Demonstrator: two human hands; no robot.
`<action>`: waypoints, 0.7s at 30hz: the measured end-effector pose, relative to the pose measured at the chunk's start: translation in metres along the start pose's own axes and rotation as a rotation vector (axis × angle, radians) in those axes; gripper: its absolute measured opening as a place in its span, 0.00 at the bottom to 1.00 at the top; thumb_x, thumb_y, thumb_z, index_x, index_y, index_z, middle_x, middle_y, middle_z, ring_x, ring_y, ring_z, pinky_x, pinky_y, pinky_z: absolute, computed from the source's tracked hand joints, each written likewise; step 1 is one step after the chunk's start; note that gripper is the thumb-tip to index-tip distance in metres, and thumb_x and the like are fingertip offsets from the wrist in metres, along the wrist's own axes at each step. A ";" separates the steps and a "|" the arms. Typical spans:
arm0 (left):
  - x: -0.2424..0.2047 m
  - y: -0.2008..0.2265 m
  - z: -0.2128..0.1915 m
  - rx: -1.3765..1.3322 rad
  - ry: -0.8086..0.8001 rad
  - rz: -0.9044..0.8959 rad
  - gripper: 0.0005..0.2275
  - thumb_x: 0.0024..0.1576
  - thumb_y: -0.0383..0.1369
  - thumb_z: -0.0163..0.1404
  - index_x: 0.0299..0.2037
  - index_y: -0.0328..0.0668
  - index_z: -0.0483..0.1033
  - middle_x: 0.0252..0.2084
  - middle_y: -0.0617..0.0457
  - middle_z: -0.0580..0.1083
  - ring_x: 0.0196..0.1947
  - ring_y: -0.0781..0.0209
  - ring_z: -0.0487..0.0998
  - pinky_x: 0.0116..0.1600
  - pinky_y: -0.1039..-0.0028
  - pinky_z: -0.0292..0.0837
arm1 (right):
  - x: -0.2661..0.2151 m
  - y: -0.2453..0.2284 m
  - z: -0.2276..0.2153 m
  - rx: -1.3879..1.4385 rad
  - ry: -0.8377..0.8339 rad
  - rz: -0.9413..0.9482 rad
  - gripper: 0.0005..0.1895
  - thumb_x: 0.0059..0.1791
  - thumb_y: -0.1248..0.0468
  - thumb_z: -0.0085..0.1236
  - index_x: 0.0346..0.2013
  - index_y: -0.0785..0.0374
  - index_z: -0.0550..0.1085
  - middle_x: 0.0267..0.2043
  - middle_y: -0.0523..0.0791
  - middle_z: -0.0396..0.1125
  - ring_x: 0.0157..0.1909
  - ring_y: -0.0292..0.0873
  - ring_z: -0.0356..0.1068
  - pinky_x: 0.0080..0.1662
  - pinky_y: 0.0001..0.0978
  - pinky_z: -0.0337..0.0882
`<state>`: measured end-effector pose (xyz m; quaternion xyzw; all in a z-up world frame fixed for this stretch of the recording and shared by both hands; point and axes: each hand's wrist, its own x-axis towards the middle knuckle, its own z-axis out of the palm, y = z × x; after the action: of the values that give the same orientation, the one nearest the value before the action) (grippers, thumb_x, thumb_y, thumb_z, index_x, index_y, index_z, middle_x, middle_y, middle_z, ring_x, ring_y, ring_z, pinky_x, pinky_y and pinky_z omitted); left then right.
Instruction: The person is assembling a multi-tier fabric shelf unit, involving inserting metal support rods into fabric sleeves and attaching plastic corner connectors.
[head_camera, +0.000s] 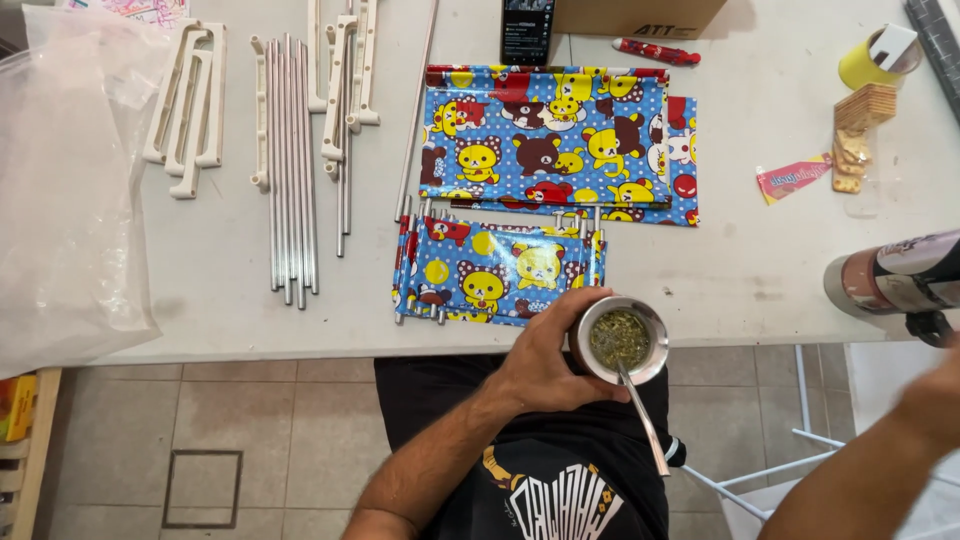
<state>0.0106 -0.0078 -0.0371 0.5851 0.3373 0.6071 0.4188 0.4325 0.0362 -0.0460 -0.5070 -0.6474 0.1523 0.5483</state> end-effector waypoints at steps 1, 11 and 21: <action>0.001 0.002 -0.001 0.066 -0.093 -0.081 0.44 0.38 0.42 0.71 0.66 0.40 0.62 0.60 0.44 0.73 0.60 0.44 0.76 0.65 0.57 0.72 | -0.007 -0.026 0.032 -0.002 0.003 -0.022 0.28 0.55 0.64 0.65 0.63 0.75 0.63 0.59 0.57 0.64 0.55 0.50 0.66 0.60 0.37 0.68; -0.001 -0.010 0.012 0.031 -0.208 -0.120 0.47 0.46 0.35 0.64 0.74 0.41 0.46 0.68 0.41 0.68 0.66 0.46 0.74 0.70 0.61 0.71 | -0.032 -0.132 0.172 0.522 -0.568 -0.108 0.59 0.36 0.59 0.75 0.75 0.59 0.50 0.68 0.60 0.61 0.69 0.55 0.66 0.69 0.47 0.69; 0.013 -0.012 0.011 0.173 -0.321 -0.191 0.47 0.50 0.44 0.60 0.76 0.44 0.40 0.75 0.44 0.60 0.74 0.43 0.65 0.72 0.56 0.66 | -0.030 -0.117 0.176 0.273 -0.341 -0.110 0.58 0.33 0.56 0.75 0.71 0.67 0.52 0.55 0.59 0.68 0.60 0.56 0.72 0.63 0.46 0.74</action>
<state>0.0234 0.0082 -0.0411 0.6734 0.3709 0.4322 0.4713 0.2199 0.0233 -0.0364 -0.3588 -0.7308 0.2918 0.5020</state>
